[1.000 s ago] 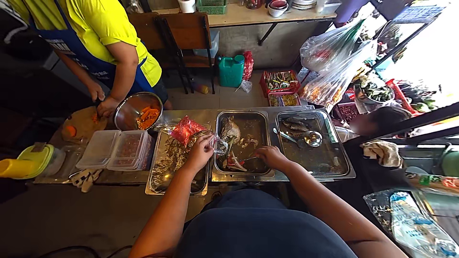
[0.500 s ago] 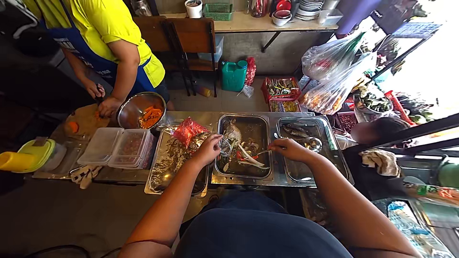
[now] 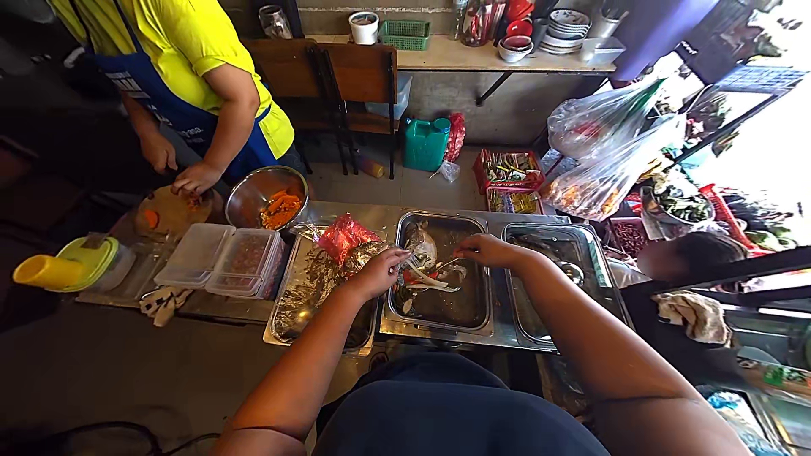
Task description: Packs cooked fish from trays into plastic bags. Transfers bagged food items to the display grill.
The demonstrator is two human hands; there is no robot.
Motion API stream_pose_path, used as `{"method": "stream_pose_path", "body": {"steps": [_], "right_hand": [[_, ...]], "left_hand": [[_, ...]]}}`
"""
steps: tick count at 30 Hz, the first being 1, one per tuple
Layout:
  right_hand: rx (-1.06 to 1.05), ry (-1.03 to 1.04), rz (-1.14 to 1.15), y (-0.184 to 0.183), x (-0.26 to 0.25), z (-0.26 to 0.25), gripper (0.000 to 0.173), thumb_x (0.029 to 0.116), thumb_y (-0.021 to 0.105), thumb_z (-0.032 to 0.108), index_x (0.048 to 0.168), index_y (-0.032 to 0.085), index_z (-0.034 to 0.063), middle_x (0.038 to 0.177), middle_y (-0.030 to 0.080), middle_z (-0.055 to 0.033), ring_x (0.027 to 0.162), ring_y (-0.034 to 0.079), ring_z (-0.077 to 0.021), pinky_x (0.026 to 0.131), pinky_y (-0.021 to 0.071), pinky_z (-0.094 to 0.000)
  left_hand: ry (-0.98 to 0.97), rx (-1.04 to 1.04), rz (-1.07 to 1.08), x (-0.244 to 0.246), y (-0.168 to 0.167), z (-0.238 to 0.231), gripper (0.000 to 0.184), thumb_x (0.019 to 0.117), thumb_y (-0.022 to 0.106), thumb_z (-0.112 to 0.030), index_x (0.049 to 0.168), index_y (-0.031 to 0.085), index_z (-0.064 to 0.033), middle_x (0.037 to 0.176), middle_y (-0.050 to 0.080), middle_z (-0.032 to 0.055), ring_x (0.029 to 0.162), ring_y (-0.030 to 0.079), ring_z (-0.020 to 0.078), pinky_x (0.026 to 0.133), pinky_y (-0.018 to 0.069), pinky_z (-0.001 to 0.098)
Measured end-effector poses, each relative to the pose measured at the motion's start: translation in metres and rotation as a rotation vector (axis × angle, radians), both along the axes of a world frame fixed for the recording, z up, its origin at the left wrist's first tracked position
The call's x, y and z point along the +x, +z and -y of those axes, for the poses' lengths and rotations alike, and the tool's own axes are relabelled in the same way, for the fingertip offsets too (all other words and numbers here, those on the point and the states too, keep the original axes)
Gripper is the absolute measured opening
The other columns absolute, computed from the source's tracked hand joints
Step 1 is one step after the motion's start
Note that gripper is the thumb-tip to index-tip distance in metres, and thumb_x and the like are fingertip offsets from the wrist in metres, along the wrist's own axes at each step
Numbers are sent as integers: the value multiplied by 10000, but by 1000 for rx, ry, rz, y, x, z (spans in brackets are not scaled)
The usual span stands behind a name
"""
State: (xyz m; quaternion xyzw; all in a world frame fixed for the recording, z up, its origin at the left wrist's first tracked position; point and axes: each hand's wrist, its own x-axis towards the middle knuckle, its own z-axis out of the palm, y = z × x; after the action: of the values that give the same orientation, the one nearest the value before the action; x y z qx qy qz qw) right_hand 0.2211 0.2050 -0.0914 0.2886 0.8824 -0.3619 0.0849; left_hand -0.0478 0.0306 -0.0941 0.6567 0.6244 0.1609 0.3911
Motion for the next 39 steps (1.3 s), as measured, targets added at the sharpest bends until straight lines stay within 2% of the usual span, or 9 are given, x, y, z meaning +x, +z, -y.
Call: {"method": "stream_pose_path", "body": {"steps": [3,9,12,17,25,28,30,35,39], "right_hand": [[101,-10,18,1,-7,-3,256,1073,546,214,1157,750,83,1154,726,-138,1136,664,-304,1043,461,-564],[224,-40,68,14,-22,7,250,1071,539,206,1155,748,98,1156,729,-138,1143,668,-327,1037,463,-585],[246,-49,114,23,-30,15,254,1075,531,229,1157,743,117,1148,726,-134,1150,660,-330,1043,452,-597],[323,-20,116,39,-47,29,244,1073,532,241,1124,747,138,1104,734,-117,1116,673,-318,1023,467,-587],[593,89,145,79,-92,58,192,1027,591,191,1097,757,123,1053,730,-146,1034,683,-354,922,492,-597],[733,179,144,85,-113,70,147,962,630,69,1010,769,73,988,723,-167,970,682,-359,862,494,-583],[820,236,159,93,-127,78,155,929,595,-26,957,742,13,968,705,-189,970,670,-365,858,476,-568],[928,354,210,119,-144,99,135,918,601,-38,929,733,-11,988,696,-185,1007,647,-341,882,451,-524],[1009,304,82,141,-126,104,122,897,618,-63,902,729,-15,932,685,-186,947,651,-339,845,461,-510]], "left_hand": [[16,10,-35,0,-1,1,528,994,519,8,1515,490,-70,1596,420,102,1422,466,203,1155,404,343],[22,-3,-97,5,5,4,543,962,554,10,1499,499,-38,1592,423,115,1455,421,225,1199,345,366],[61,-48,-100,10,11,4,559,967,565,-12,1517,464,-24,1598,399,132,1428,448,233,1165,389,360],[214,-65,-57,12,20,2,554,981,595,-83,1519,467,-38,1569,415,152,1201,611,227,1013,512,327],[407,-77,188,-3,27,-3,579,939,667,-83,1496,510,-71,1525,463,147,1106,637,205,944,542,356],[448,-75,255,-11,24,-3,596,922,669,-79,1498,518,-109,1525,476,108,1107,643,200,945,547,385],[476,-68,292,-17,21,-2,581,932,667,-79,1493,520,-103,1516,486,104,1110,639,205,953,541,393],[551,-28,455,-24,12,1,581,906,671,-16,1469,530,-49,1515,481,136,1139,641,217,955,556,384],[571,-10,466,-24,14,3,596,894,680,6,1470,533,-46,1532,469,145,1215,616,234,991,544,392]]}}
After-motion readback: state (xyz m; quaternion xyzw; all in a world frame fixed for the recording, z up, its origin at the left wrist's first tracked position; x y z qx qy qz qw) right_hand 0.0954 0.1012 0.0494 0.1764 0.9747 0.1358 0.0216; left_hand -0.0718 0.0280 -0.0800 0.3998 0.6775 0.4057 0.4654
